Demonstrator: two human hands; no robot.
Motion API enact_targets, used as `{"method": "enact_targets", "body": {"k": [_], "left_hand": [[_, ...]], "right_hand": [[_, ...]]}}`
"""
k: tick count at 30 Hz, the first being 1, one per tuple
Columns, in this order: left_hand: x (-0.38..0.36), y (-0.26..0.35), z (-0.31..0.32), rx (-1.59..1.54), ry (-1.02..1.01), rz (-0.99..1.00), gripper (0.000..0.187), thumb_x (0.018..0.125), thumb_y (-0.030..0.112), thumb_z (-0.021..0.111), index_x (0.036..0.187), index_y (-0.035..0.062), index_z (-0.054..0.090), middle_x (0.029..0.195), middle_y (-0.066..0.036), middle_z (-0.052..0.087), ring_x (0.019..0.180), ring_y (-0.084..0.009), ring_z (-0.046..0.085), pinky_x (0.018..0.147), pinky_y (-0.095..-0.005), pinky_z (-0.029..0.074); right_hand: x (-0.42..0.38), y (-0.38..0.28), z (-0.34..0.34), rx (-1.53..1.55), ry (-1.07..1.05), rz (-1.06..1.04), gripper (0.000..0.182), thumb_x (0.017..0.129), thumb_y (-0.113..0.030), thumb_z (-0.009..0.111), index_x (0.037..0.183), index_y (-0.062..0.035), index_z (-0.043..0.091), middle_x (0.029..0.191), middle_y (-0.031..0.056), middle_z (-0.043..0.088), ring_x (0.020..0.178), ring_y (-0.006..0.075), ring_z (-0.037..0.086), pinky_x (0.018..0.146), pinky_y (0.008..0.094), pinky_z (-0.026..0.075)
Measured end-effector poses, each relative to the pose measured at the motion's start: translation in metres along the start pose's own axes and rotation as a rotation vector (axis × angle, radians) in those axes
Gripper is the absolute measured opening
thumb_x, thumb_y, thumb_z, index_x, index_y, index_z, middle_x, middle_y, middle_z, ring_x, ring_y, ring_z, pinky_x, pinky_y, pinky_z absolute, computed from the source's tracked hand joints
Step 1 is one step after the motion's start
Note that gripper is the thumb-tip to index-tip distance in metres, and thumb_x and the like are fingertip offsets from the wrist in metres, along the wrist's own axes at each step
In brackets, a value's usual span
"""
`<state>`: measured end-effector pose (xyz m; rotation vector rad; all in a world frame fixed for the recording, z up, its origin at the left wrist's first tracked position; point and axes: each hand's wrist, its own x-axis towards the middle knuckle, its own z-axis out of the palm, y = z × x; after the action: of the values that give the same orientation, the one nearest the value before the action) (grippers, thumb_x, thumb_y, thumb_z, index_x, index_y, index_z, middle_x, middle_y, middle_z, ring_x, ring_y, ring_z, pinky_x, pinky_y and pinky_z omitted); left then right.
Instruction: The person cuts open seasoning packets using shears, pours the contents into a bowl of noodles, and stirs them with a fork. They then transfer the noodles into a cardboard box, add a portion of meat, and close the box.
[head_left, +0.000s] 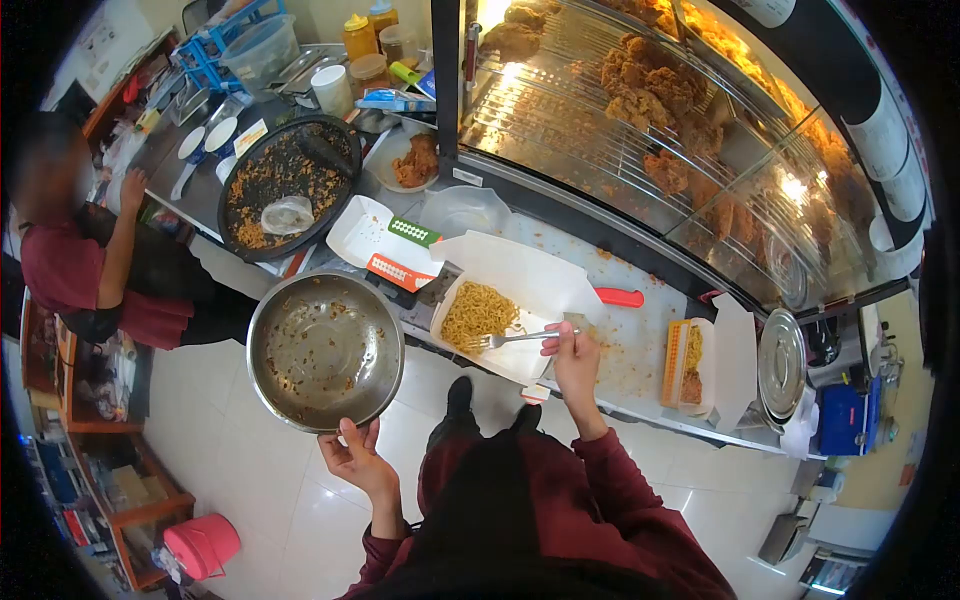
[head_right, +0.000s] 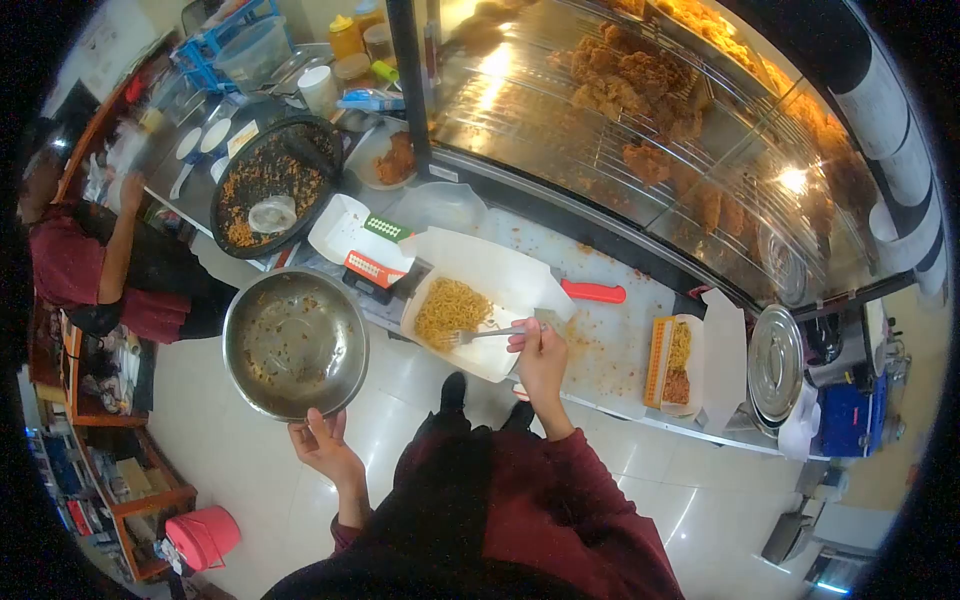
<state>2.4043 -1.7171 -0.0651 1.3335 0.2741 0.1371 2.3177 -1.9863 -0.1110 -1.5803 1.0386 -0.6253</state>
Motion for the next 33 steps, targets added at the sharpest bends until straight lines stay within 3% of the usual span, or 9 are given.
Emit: {"method": "enact_targets", "body": {"k": [6,22,33], "left_hand": [[0.0,-0.001,-0.002,0.014,-0.034,-0.007,0.02,0.093,0.019,0.057,0.09,0.0046,0.044,0.1,-0.007,0.057,0.086,-0.0218,0.064,0.077,-0.0349,0.056],[-0.004,0.014,0.006,-0.041,-0.087,-0.016,0.019,0.091,0.017,0.06,0.087,0.0064,0.045,0.098,-0.005,0.056,0.083,-0.0205,0.064,0.072,-0.0322,0.056],[-0.01,0.021,0.013,-0.039,-0.098,0.009,0.021,0.091,0.018,0.059,0.084,0.007,0.043,0.096,-0.004,0.056,0.081,-0.019,0.064,0.071,-0.0311,0.056]], "right_hand": [[0.013,-0.024,-0.018,0.281,-0.093,0.292,0.034,0.097,-0.033,0.048,0.094,-0.0035,0.065,0.074,0.0049,0.064,0.063,0.0108,0.061,0.055,0.0222,0.043],[0.02,-0.202,-0.057,0.662,-0.189,-0.173,0.035,0.097,-0.033,0.049,0.1,-0.001,0.062,0.074,0.0043,0.061,0.063,0.0098,0.058,0.056,0.021,0.046],[0.032,-0.255,-0.083,0.836,-0.209,-0.363,0.031,0.097,-0.026,0.049,0.103,0.0023,0.061,0.075,0.0047,0.063,0.063,0.0096,0.059,0.056,0.0207,0.049]]}}
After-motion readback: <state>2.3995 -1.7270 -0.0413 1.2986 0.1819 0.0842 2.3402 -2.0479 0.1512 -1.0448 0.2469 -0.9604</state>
